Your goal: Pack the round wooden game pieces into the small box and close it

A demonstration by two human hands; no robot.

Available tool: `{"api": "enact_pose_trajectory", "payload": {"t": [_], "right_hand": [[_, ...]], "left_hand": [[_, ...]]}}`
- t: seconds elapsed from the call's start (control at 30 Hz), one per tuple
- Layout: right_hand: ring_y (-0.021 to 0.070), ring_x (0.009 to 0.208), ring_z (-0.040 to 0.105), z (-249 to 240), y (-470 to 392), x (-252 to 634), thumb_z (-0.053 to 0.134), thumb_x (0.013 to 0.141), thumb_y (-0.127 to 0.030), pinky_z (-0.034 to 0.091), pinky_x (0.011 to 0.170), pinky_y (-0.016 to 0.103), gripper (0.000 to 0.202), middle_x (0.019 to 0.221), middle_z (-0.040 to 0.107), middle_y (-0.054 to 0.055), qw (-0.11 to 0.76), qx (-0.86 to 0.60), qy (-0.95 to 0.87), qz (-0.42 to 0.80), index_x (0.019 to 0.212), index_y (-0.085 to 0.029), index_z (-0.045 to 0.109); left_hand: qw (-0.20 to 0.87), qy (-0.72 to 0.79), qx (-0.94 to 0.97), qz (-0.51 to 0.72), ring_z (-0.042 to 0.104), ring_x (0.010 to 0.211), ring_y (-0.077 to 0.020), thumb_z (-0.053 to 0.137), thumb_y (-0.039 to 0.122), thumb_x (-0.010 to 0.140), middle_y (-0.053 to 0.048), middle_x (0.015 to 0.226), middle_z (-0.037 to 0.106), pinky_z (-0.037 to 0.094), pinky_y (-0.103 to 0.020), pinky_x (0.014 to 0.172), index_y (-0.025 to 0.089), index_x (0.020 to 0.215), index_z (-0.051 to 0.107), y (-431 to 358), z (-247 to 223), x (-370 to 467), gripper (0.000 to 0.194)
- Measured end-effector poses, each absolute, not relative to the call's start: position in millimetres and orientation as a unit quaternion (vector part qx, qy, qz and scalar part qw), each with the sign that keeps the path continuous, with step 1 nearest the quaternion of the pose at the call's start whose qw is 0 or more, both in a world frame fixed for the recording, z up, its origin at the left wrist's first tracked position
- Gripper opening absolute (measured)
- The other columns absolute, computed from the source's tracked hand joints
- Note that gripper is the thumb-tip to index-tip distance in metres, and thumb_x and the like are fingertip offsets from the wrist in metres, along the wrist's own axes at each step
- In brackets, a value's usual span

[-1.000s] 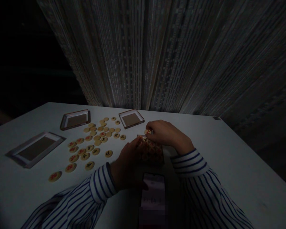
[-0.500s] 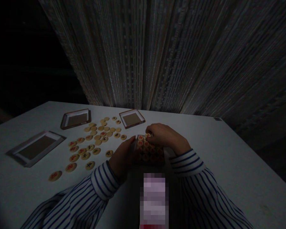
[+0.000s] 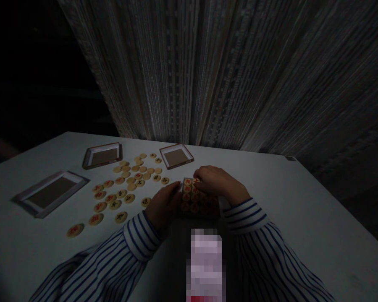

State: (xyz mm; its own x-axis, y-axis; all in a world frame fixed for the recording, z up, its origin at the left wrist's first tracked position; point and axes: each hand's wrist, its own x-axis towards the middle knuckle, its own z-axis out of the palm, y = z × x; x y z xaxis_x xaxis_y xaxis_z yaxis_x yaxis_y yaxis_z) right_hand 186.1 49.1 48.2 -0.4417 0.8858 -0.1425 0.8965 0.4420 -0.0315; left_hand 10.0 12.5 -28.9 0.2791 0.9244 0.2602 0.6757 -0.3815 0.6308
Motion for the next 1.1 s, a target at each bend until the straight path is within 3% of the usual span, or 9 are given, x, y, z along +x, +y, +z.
{"api": "enact_pose_trajectory", "payload": {"t": [1.1], "right_hand": [[0.0219, 0.09, 0.058, 44.9, 52.6, 191.2, 0.046, 0.08, -0.031, 0.04, 0.071, 0.028, 0.03, 0.1, 0.065, 0.009, 0.054, 0.524, 0.848, -0.061, 0.102, -0.018, 0.063]], "left_hand": [[0.211, 0.509, 0.775, 0.31, 0.058, 0.095, -0.0221, 0.043, 0.022, 0.083, -0.011, 0.104, 0.064, 0.047, -0.038, 0.083, 0.014, 0.109, 0.056, 13.6, -28.9, 10.0, 0.031]]}}
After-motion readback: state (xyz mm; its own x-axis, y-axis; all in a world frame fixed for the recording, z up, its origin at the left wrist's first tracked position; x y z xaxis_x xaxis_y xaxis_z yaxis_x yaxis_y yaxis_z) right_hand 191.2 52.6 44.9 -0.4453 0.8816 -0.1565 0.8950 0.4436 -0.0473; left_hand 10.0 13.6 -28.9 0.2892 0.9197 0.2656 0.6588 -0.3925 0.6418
